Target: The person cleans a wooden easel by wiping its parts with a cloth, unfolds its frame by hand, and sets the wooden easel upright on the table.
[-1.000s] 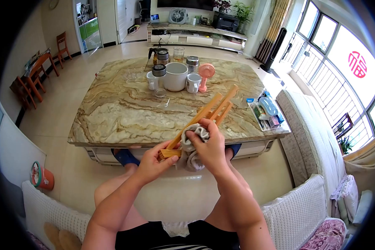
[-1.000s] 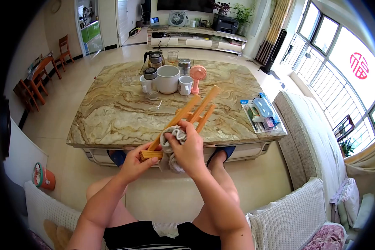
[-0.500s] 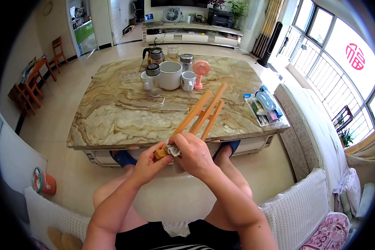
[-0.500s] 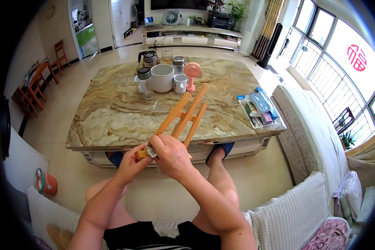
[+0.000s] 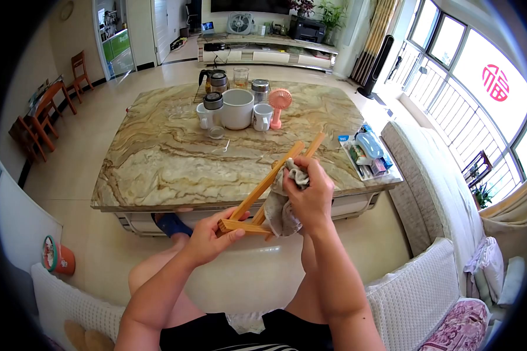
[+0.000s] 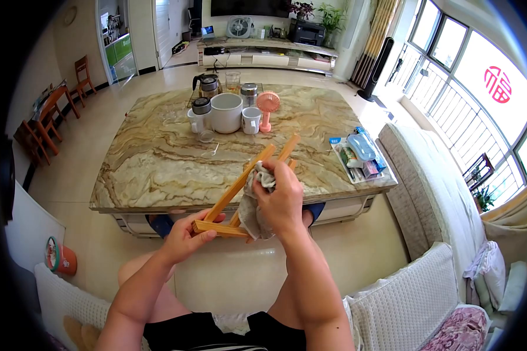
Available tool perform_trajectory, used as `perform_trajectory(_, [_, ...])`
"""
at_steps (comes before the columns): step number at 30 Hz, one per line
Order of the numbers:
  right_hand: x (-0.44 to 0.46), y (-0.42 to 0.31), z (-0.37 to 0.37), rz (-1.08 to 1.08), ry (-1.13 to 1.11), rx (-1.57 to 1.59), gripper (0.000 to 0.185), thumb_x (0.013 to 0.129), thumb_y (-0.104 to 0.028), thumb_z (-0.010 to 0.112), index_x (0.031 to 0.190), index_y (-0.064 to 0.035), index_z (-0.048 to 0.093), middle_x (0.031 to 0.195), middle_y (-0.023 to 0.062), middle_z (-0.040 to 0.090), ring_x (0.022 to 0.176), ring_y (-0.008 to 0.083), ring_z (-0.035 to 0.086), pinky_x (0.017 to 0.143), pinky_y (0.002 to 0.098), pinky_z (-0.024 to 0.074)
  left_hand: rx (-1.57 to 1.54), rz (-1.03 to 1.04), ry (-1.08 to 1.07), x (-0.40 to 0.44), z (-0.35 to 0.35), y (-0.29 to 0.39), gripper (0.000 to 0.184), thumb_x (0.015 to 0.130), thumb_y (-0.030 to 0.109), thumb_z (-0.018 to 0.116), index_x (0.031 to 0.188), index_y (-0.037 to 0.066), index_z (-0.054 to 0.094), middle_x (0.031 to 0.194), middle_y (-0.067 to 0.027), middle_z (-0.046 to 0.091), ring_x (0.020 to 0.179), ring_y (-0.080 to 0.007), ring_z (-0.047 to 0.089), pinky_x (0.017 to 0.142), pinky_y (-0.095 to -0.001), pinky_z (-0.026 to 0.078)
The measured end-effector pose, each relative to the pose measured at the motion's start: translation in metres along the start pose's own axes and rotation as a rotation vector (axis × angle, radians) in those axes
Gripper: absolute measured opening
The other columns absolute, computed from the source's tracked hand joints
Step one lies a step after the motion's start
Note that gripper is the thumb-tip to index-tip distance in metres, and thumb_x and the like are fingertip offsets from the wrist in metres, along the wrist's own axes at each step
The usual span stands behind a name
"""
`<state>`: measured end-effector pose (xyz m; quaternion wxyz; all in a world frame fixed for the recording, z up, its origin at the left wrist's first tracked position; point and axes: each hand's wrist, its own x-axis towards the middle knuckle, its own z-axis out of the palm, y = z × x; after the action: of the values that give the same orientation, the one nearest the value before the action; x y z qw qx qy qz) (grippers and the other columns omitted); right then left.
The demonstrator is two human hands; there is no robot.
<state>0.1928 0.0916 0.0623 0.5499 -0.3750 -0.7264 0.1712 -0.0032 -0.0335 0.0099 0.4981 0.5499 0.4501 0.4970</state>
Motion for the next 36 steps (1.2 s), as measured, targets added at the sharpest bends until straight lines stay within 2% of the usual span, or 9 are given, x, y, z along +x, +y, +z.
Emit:
perform_trajectory(3, [-0.009,-0.002,0.006,-0.177,-0.071,-0.028,0.036,0.069,-0.002,0.075,0.103,-0.0044,0.063,0.091,0.0150,0.064,0.085,0.0346,0.064,0.076,0.0408,0.0524,0.007,0.002,0.000,0.001,-0.001,-0.001,0.055,0.093,0.018,0.068,0.140,-0.003,0.046,0.129,-0.0076,0.060,0.116,-0.0107,0.055,0.100,-0.0266,0.043])
perform_trajectory(7, [-0.036,-0.012,0.026,-0.346,-0.337,0.016,0.043,0.063,-0.006,0.079,0.103,-0.0066,0.063,0.088,0.0122,0.059,0.084,0.0325,0.062,0.074,0.0422,0.0513,-0.001,0.043,0.048,0.002,-0.002,-0.008,0.053,0.093,0.016,0.069,0.138,-0.002,0.048,0.128,-0.0071,0.061,0.113,-0.0109,0.056,0.098,-0.0267,0.044])
perform_trajectory(9, [-0.044,-0.021,0.033,-0.410,-0.456,0.005,0.041,0.063,-0.002,0.077,0.101,-0.0068,0.064,0.090,0.0113,0.060,0.083,0.0325,0.062,0.073,0.0408,0.0516,0.187,0.063,0.085,0.002,-0.008,-0.013,0.051,0.089,0.013,0.070,0.134,-0.002,0.051,0.121,-0.0097,0.065,0.108,-0.0127,0.060,0.094,-0.0279,0.048])
perform_trajectory(15, [-0.024,-0.010,0.015,-0.302,-0.389,-0.030,0.039,0.066,-0.006,0.076,0.103,-0.0072,0.064,0.091,0.0109,0.060,0.087,0.0320,0.062,0.074,0.0406,0.0515,0.563,0.235,0.242,0.006,-0.002,-0.002,0.051,0.083,0.013,0.074,0.129,-0.002,0.055,0.111,-0.0197,0.067,0.102,-0.0263,0.068,0.088,-0.0336,0.052])
perform_trajectory(18, [-0.019,-0.005,0.012,-0.233,-0.255,-0.060,0.034,0.070,-0.007,0.075,0.102,-0.0070,0.065,0.091,0.0117,0.062,0.083,0.0326,0.062,0.071,0.0410,0.0518,0.583,0.233,0.243,0.005,0.000,0.006,0.051,0.084,0.014,0.073,0.129,-0.001,0.056,0.113,-0.0205,0.067,0.102,-0.0310,0.067,0.088,-0.0349,0.052])
perform_trajectory(24, [-0.049,-0.023,0.037,-0.286,-0.445,0.017,0.039,0.067,-0.005,0.077,0.104,-0.0052,0.064,0.090,0.0132,0.062,0.088,0.0334,0.063,0.073,0.0404,0.0523,0.712,0.254,0.225,0.001,-0.003,0.000,0.055,0.076,0.011,0.073,0.127,0.000,0.057,0.112,-0.0209,0.066,0.103,-0.0352,0.066,0.087,-0.0383,0.052])
perform_trajectory(27, [-0.048,-0.028,0.040,-0.296,-0.466,0.018,0.038,0.068,-0.007,0.077,0.104,-0.0062,0.064,0.089,0.0126,0.061,0.087,0.0327,0.063,0.073,0.0403,0.0523,0.705,0.240,0.249,0.000,-0.003,0.005,0.050,0.075,0.008,0.073,0.123,-0.001,0.060,0.106,-0.0190,0.067,0.096,-0.0310,0.068,0.084,-0.0341,0.052])
perform_trajectory(29, [-0.043,-0.027,0.036,-0.300,-0.483,0.000,0.036,0.069,-0.008,0.077,0.103,-0.0066,0.065,0.089,0.0123,0.061,0.087,0.0327,0.063,0.073,0.0403,0.0523,0.706,0.266,0.271,-0.001,-0.003,0.002,0.052,0.076,0.009,0.073,0.124,-0.001,0.058,0.109,-0.0197,0.067,0.098,-0.0333,0.067,0.085,-0.0363,0.053])
perform_trajectory(36, [-0.016,-0.003,0.008,-0.276,-0.240,-0.155,0.031,0.071,-0.008,0.075,0.100,-0.0090,0.065,0.087,0.0110,0.061,0.082,0.0308,0.063,0.070,0.0410,0.0522,0.735,0.345,0.286,0.000,0.000,0.009,0.050,0.079,0.008,0.072,0.125,-0.001,0.058,0.106,-0.0178,0.069,0.095,-0.0314,0.068,0.083,-0.0361,0.054])
